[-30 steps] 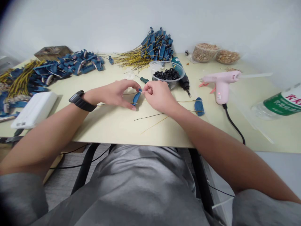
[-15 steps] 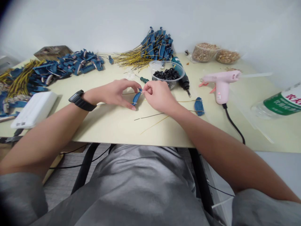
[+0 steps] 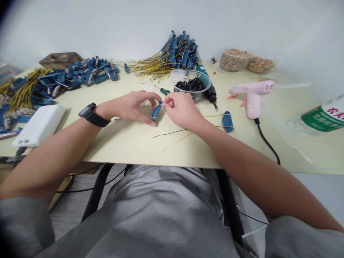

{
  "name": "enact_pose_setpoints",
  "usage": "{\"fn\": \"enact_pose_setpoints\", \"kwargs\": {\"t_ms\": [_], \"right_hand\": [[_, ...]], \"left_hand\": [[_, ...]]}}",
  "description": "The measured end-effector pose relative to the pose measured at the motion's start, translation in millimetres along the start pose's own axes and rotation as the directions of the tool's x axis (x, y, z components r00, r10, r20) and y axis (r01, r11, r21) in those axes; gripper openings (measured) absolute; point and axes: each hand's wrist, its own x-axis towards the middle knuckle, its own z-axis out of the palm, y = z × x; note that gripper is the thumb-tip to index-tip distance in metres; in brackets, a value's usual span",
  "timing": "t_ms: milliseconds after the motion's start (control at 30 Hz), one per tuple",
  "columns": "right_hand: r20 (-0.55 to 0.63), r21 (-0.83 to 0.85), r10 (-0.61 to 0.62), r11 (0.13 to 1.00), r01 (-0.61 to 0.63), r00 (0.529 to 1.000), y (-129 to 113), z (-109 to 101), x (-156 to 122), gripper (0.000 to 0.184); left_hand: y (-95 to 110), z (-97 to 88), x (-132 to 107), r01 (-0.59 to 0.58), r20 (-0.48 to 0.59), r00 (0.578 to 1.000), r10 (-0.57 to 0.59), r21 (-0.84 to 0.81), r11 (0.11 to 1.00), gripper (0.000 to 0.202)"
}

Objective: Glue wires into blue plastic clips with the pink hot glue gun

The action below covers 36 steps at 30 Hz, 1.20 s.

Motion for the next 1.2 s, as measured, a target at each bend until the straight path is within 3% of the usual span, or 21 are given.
{"fn": "enact_pose_setpoints", "kwargs": {"t_ms": [400, 933, 1200], "right_hand": [[0.003, 0.012, 0.012, 1.0, -0.013, 1.0, -0.7, -0.2, -0.1, 0.008], [-0.01, 0.049, 0.038, 0.998, -0.038, 0.999, -2.1, -0.3, -0.5, 0.01], [-0.061, 0.074, 0.058, 0.996, -0.054, 0.996, -5.1, -0.9, -1.2, 0.011]], "left_hand": [[0.4, 0.9, 0.6, -0.023, -0.011, 1.0, 0.023, -0.041, 0.999, 0.089], [-2.5, 3.1, 4.1, -0.06, -0.075, 0.995, 0.06, 0.006, 0.998, 0.094], [4.4, 3.3, 4.2, -0.079, -0.122, 0.989, 0.084, 0.046, 0.996, 0.077]]}}
